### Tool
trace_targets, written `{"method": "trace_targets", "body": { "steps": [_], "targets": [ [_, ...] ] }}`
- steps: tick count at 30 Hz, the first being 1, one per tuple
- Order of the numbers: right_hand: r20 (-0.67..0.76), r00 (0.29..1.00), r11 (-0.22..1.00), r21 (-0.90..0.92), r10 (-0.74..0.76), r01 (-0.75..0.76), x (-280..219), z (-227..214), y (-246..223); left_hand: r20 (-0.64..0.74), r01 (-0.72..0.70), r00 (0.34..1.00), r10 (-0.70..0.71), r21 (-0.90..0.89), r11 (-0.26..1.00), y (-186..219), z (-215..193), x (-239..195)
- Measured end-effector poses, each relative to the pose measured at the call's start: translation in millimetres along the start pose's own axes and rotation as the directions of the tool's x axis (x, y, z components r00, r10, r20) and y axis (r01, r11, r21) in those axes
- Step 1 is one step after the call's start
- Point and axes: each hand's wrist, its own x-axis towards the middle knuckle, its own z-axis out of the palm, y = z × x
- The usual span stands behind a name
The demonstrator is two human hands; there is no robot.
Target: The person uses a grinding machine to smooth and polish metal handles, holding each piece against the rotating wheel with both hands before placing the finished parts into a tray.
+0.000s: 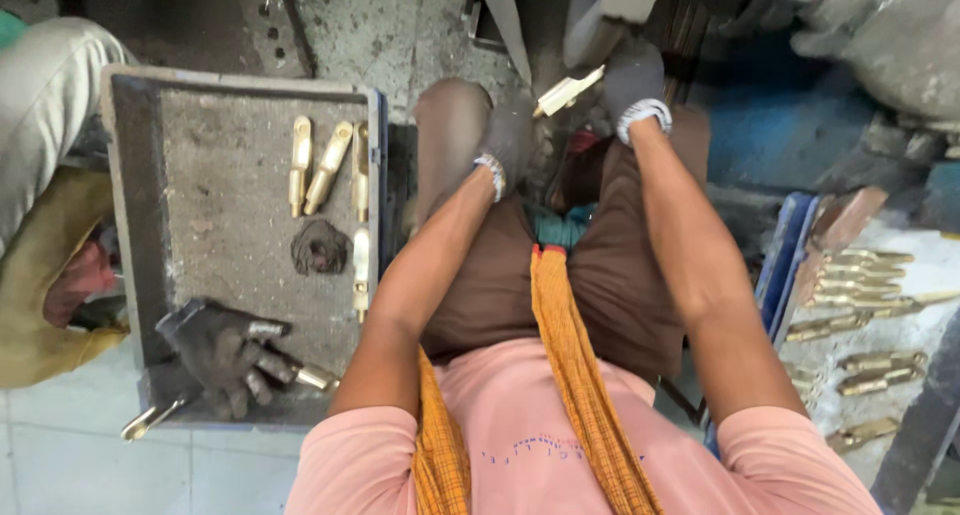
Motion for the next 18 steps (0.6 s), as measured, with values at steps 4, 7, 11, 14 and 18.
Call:
{"method": "trace_targets", "body": {
  "steps": [4, 7, 11, 14, 18],
  "targets": [
    [0.225, 0.942, 0.726, 0.601, 0.247, -0.334, -65, -92, -89, -0.018, -0.350, 0.937, 0.350, -0.015, 0.937, 22, -29, -60],
    [0.515, 0.772, 0.325, 0.707, 0.373, -0.628, -102, -125, -135, -0.052, -0.439, 0.895, 0.442, 0.067, 0.896, 27, -47, -81],
    [0.152, 0.984, 0.935, 0.354, -0.093, 0.033, -100, -116, -123, 0.116, -0.694, 0.711, 0.693, 0.270, 0.667, 47, -53, -88],
    [0.183, 0.980, 0.762, 0.622, 0.084, -0.182, -73, -92, -94, 0.148, -0.671, 0.733, 0.664, 0.322, 0.668, 59, -47, -76],
    [0.607, 0.651, -0.031, 0.742, 0.456, -0.669, -29, -64, -87, 0.122, -0.583, 0.804, 0.582, 0.351, 0.733, 83, -36, -38]
  ]
}}
